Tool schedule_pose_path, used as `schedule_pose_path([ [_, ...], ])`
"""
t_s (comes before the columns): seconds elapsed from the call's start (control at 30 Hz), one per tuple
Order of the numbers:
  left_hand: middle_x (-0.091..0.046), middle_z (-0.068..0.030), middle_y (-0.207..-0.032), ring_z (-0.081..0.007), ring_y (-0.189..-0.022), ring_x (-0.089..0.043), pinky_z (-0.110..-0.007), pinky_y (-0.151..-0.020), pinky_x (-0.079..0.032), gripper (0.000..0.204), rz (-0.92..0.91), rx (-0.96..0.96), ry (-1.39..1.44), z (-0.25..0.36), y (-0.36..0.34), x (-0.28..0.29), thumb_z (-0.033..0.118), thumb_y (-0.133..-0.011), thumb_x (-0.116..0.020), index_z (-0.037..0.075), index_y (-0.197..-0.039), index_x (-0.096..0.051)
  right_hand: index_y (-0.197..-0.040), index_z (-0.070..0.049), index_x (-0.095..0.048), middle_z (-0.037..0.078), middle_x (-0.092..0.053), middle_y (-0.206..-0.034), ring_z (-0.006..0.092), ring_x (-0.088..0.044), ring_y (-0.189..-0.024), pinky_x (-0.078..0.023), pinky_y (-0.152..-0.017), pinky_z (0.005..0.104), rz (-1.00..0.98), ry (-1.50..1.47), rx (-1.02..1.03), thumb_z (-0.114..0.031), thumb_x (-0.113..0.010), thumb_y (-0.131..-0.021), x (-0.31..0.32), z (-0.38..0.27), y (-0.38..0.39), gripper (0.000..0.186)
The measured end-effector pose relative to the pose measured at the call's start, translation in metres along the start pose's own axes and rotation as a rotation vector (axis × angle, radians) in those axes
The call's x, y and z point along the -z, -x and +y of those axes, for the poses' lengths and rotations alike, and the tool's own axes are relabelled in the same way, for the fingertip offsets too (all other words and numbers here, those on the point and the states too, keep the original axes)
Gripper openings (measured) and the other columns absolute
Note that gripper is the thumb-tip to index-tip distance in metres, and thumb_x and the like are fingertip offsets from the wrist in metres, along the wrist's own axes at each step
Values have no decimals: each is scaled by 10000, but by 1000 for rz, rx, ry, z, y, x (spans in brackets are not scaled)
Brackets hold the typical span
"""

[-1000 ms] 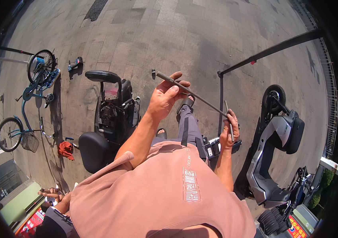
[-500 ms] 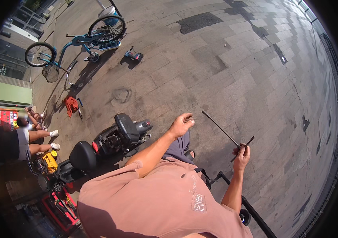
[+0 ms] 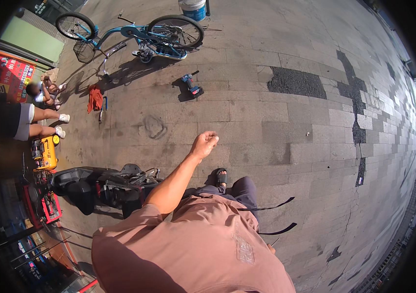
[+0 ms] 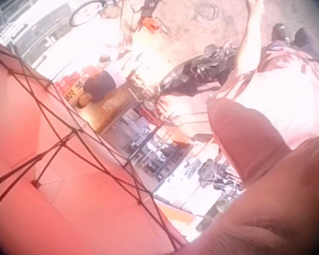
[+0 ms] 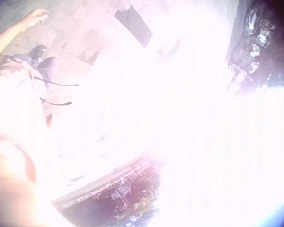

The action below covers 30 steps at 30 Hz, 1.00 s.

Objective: The person uses a cordless impact wrench and a wrench to remove and reinstall the rear wheel of a light blue bicycle. They adjust the chain and brake components, then tighten the axle nuts with the impact wrench and perform final adjustments by hand.

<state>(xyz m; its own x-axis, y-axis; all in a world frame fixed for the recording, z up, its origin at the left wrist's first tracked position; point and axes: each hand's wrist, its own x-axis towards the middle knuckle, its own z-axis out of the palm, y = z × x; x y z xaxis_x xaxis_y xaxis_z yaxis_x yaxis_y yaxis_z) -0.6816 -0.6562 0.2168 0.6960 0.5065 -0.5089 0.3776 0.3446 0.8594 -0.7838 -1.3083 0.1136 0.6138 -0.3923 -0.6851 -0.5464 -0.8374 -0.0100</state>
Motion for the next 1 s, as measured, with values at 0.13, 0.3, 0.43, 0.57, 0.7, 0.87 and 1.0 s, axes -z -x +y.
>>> schedule_pose_path([
  [0.13, -611, -7, -818, -83, -712, -546, -237, -627, -442, 285, 49, 10, 48, 45, -94, -9, 213, -867, -625, 19, -1071, -581, -977, 20, -651, 198, -675, -957, 302, -656, -883, -495, -761, 401, -75, -16, 74, -240, -603, -774, 53, -129, -98, 333],
  [0.3, -595, 4, -787, -89, -686, -554, -247, -594, -450, 227, 377, 241, 39, 62, -198, -14, 219, -876, -620, 37, -1010, -602, -933, -19, -623, 192, -668, -920, 354, -638, -889, -489, -784, 428, 193, 122, 241, -213, -555, -823, 155, -410, -239, 233],
  [0.43, -595, 5, -787, -95, -661, -573, -253, -563, -463, 183, 615, 471, 207, 83, -257, 0, 230, -881, -606, 60, -948, -619, -880, -38, -641, 216, -662, -873, 406, -635, -852, -493, -760, 485, 379, 287, 611, -225, -513, -842, 254, -706, -313, 230],
  [0.57, -605, -5, -821, -108, -677, -594, -262, -560, -478, 218, 775, 419, 335, 89, -314, 9, 265, -886, -599, 70, -978, -621, -917, -35, -625, 218, -654, -890, 414, -616, -885, -483, -772, 480, 386, 361, 1076, -184, -509, -827, 325, -1008, -324, 209],
  [0.7, -610, -32, -881, -151, -723, -611, -294, -601, -496, 251, 864, 488, 585, 94, -396, 6, 259, -878, -608, 82, -1054, -587, -972, -46, -636, 148, -687, -849, 311, -663, -782, -509, -717, 386, 263, 173, 1331, -145, -506, -836, 319, -1255, -284, 212],
  [0.87, -614, -55, -926, -183, -766, -621, -312, -630, -498, 323, 909, 637, 754, 128, -555, 18, 261, -877, -600, 76, -1139, -559, -1078, 3, -589, 112, -696, -837, 184, -657, -688, -513, -651, 313, -55, 125, 1188, -148, -475, -891, 228, -1459, -233, 266],
  [1.0, -623, -38, -906, -158, -777, -624, -296, -661, -498, 301, 954, 390, 867, 186, -658, 36, 228, -881, -604, 40, -1115, -588, -1052, 11, -586, 98, -676, -828, 113, -574, -645, -459, -588, 266, -394, 150, 1207, -137, -477, -943, 144, -1583, -210, 214],
])
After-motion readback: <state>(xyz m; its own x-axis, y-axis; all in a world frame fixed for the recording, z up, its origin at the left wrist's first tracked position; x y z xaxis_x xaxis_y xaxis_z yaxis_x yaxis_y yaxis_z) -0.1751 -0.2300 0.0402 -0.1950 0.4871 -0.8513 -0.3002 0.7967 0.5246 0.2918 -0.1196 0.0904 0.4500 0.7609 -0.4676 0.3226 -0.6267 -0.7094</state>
